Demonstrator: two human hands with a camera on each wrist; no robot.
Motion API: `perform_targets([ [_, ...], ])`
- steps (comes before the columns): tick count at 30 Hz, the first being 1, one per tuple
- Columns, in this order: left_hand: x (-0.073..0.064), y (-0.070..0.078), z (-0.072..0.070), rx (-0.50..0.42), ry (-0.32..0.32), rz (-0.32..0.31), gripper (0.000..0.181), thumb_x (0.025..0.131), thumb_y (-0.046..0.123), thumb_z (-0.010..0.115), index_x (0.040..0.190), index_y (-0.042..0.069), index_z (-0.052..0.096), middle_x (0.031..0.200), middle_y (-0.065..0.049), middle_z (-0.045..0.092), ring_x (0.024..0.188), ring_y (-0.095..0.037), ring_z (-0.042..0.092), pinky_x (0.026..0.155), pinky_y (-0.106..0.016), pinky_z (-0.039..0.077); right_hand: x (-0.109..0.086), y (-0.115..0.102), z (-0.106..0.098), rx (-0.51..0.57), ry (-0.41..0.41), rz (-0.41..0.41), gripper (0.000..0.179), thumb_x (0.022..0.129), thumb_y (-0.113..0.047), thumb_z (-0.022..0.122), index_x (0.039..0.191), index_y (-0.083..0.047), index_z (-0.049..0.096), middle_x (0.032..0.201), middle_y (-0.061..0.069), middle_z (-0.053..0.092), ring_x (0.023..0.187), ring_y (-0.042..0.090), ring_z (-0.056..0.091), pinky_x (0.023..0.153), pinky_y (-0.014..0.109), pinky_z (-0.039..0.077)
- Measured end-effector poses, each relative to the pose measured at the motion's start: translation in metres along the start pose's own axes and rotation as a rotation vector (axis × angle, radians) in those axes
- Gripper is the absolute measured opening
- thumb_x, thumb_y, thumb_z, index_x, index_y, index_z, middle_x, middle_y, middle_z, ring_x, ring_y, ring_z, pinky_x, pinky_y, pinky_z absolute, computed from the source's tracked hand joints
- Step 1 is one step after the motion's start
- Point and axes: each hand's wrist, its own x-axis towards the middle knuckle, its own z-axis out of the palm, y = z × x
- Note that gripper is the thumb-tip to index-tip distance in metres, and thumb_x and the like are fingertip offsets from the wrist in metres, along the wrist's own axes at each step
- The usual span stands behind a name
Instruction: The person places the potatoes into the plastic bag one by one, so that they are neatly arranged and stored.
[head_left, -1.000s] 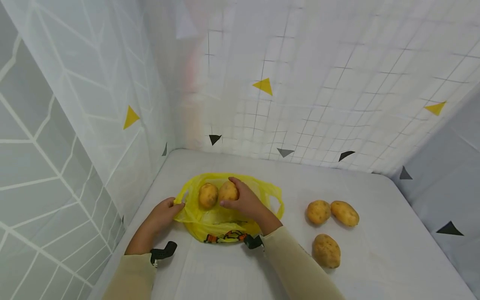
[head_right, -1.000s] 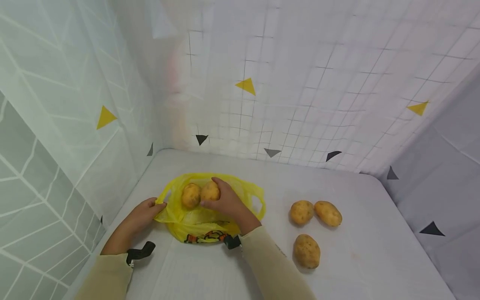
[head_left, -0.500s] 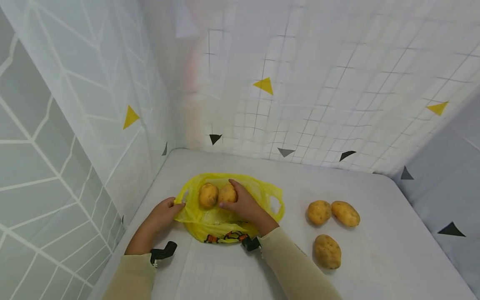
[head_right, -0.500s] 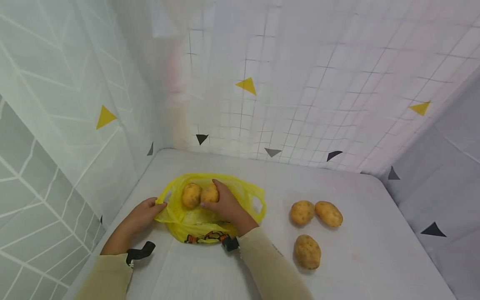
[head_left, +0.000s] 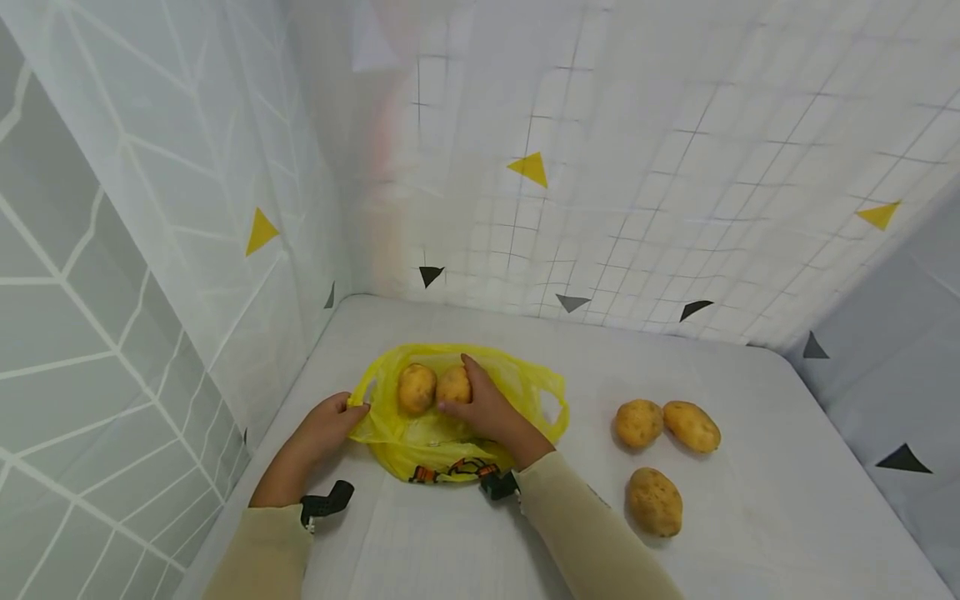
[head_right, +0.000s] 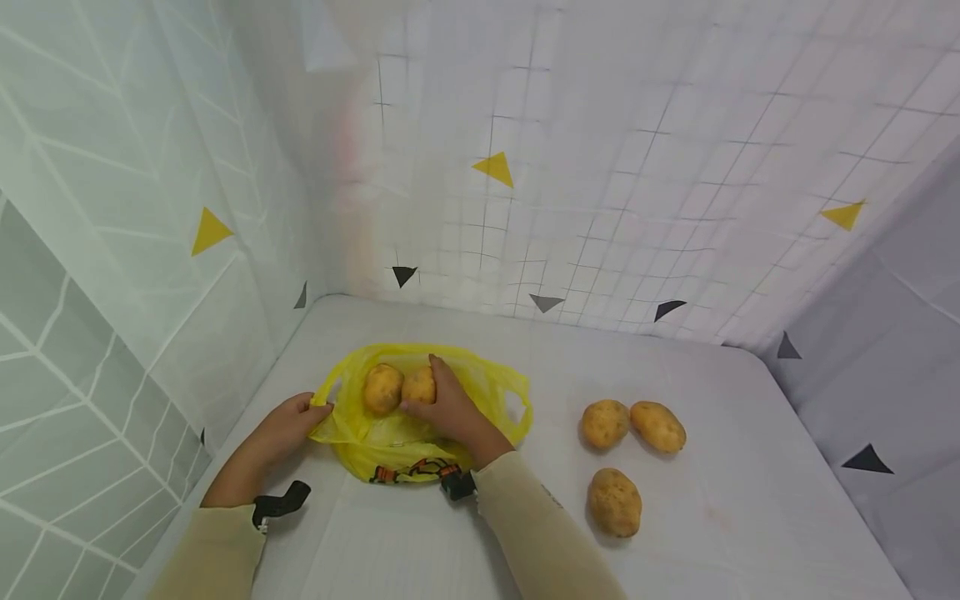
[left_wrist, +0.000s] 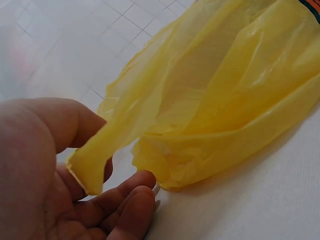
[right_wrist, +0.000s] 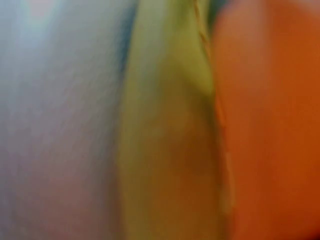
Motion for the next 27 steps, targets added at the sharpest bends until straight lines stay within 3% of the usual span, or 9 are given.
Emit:
perform_targets([
  [8, 0.0014, -0.001, 0.0002, -0.004, 0.004, 0.004, 0.041, 0.106, 0.043, 0.054, 0.121, 0.006, 0.061, 0.095, -0.006, 0.059, 0.088, -0.022, 0.054, 0.077, -0.033, 0.043, 0.0007, -0.0001, -0.0006, 0.014, -0.027, 0.04, 0.107, 0.095, -0.058, 0.07, 0.169, -0.026, 0.0, 0.175, 0.004, 0.011, 0.157, 0.029, 0.027, 0.123, 0.053, 0.03],
  [17, -0.0003, -0.0006, 0.0024, -0.032, 0.006, 0.007, 0.04, 0.105, 0.043, 0.056, 0.119, 0.006, 0.062, 0.095, -0.005, 0.059, 0.088, -0.022, 0.053, 0.077, -0.034, 0.042, 0.0005, 0.0044, 0.0023, 0.012, -0.018, 0.059, 0.107, 0.095, -0.06, 0.068, 0.169, -0.025, -0.002, 0.176, 0.004, -0.004, 0.162, 0.026, 0.004, 0.128, 0.052, 0.018],
  [27, -0.0008, 0.0012, 0.0004, -0.027, 0.007, 0.007, 0.04, 0.105, 0.044, 0.056, 0.117, 0.007, 0.063, 0.094, -0.005, 0.059, 0.087, -0.022, 0.053, 0.077, -0.033, 0.043, -0.001, 0.0006, 0.0024, 0.026, -0.018, 0.062, 0.107, 0.095, -0.058, 0.069, 0.169, -0.026, -0.001, 0.176, 0.002, 0.002, 0.161, 0.027, 0.012, 0.127, 0.052, 0.022],
])
